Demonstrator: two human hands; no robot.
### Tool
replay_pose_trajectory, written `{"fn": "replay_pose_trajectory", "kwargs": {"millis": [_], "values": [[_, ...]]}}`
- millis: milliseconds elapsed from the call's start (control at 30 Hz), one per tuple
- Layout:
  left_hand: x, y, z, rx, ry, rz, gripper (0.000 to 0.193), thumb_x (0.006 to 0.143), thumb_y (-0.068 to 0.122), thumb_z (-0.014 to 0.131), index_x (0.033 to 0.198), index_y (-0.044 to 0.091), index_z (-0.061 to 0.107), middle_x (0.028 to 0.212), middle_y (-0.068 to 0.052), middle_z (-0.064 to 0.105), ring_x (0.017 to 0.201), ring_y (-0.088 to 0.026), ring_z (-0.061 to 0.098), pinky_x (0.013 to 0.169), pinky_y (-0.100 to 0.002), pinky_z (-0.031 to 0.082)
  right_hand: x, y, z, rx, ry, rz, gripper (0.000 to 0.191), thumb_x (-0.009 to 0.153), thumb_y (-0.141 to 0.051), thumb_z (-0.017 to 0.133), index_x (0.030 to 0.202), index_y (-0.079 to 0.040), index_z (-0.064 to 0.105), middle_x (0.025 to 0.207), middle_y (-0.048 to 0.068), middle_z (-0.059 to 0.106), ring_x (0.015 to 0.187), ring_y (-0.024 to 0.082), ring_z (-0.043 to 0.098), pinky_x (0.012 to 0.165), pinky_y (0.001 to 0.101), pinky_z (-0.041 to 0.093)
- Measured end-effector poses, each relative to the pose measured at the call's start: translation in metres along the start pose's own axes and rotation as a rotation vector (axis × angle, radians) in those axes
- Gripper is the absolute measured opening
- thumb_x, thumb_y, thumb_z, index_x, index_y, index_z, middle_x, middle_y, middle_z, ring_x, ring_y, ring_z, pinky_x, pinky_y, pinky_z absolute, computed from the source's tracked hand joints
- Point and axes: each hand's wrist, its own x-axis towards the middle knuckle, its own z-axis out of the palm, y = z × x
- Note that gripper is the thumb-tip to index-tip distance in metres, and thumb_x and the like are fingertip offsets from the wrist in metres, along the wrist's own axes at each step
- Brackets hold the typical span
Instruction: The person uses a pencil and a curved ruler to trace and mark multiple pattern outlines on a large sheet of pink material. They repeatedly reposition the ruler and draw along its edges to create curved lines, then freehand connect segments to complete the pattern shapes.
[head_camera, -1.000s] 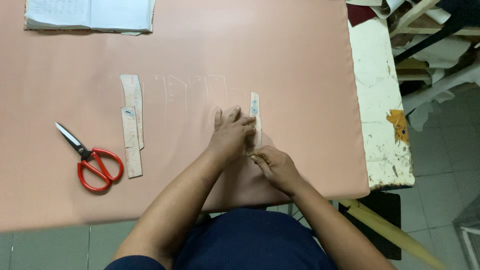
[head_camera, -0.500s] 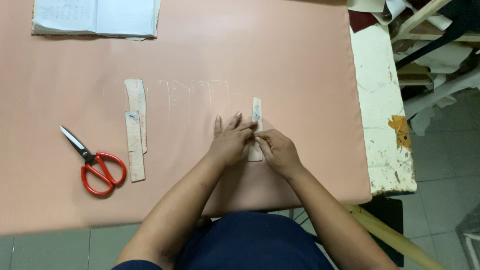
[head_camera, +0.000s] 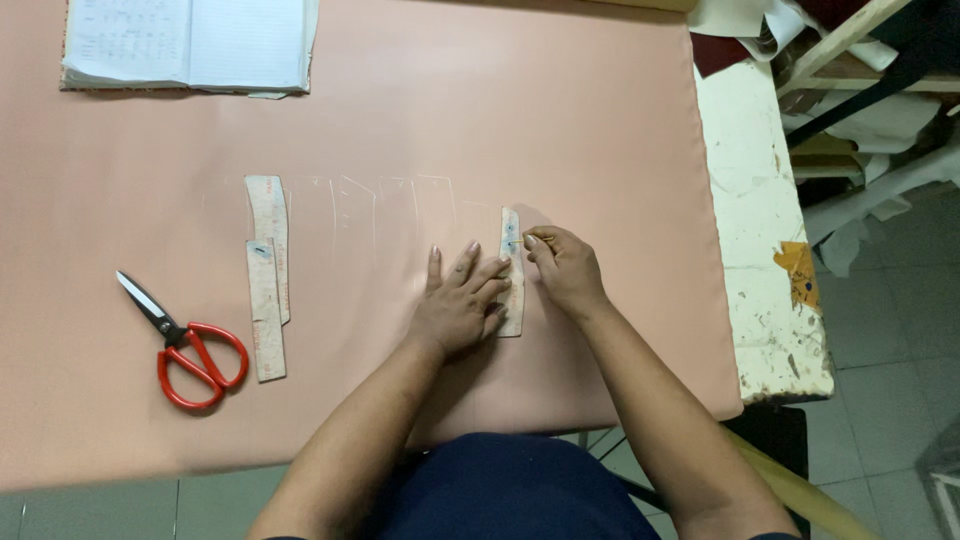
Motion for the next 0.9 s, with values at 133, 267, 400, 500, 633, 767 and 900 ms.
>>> {"fn": "replay_pose_trajectory", "kwargs": {"millis": [133,267,400,500,633,767,900], "values": [[0.000,0.000,0.001,0.008,0.003,-0.006,0.049,0.090,0.045,0.058,0.137,0.030,0.060,0.162,0.011,0.036,0.155,-0.024,0.021,0.119,-0.073,0.002,0.000,0.001,0.002,-0.076,0.032,-0.062,0.021,0.099,-0.019,0.063,0.109,-0.004,0.074,0.092,0.010,0.077,0.081,0.018,0.073,0.075,0.0311,0.058],[0.001,-0.001,0.002,0.000,-0.021,-0.005,0.051,0.089,0.046,0.059,0.137,0.028,0.059,0.161,0.009,0.035,0.154,-0.026,0.020,0.118,-0.072,0.003,-0.001,0.000,0.005,-0.174,0.032,-0.173,0.021,0.099,-0.021,0.065,0.106,-0.004,0.074,0.097,0.012,0.076,0.082,0.021,0.073,0.075,0.0328,0.058],[0.000,0.000,0.002,-0.020,-0.015,-0.010,0.052,0.089,0.045,0.059,0.138,0.029,0.059,0.162,0.010,0.034,0.154,-0.026,0.019,0.119,-0.071,0.003,0.008,-0.003,-0.003,-0.292,-0.050,-0.212,0.022,0.099,-0.023,0.066,0.105,-0.005,0.076,0.099,0.013,0.076,0.086,0.023,0.072,0.078,0.0348,0.056],[0.001,0.000,0.001,-0.016,-0.060,-0.018,0.054,0.087,0.046,0.059,0.139,0.029,0.058,0.162,0.010,0.033,0.154,-0.026,0.018,0.118,-0.072,0.002,0.022,-0.007,-0.010,-0.126,-0.075,0.010,0.023,0.100,-0.025,0.062,0.107,-0.007,0.075,0.092,0.009,0.078,0.084,0.018,0.075,0.078,0.0309,0.058],[0.001,0.000,0.001,-0.031,-0.072,-0.031,0.052,0.089,0.046,0.059,0.139,0.030,0.058,0.162,0.011,0.033,0.155,-0.025,0.019,0.120,-0.071,0.002,0.027,-0.013,-0.006,-0.057,-0.044,-0.017,0.022,0.098,-0.023,0.065,0.107,-0.005,0.075,0.092,0.009,0.077,0.084,0.018,0.073,0.078,0.0306,0.057],[0.001,-0.001,0.001,-0.021,-0.046,-0.020,0.051,0.089,0.046,0.059,0.138,0.030,0.058,0.162,0.011,0.034,0.154,-0.025,0.020,0.119,-0.072,0.003,0.026,-0.016,-0.004,-0.101,-0.038,-0.124,0.021,0.097,-0.021,0.067,0.107,-0.004,0.075,0.093,0.008,0.076,0.084,0.016,0.073,0.077,0.0305,0.057],[0.001,-0.001,0.001,0.015,-0.035,0.000,0.055,0.086,0.046,0.061,0.139,0.030,0.058,0.162,0.011,0.034,0.154,-0.027,0.020,0.118,-0.072,0.004,0.033,-0.016,-0.012,-0.017,-0.024,-0.021,0.019,0.100,-0.019,0.065,0.108,-0.005,0.073,0.091,0.009,0.075,0.086,0.020,0.072,0.080,0.0302,0.057]]}}
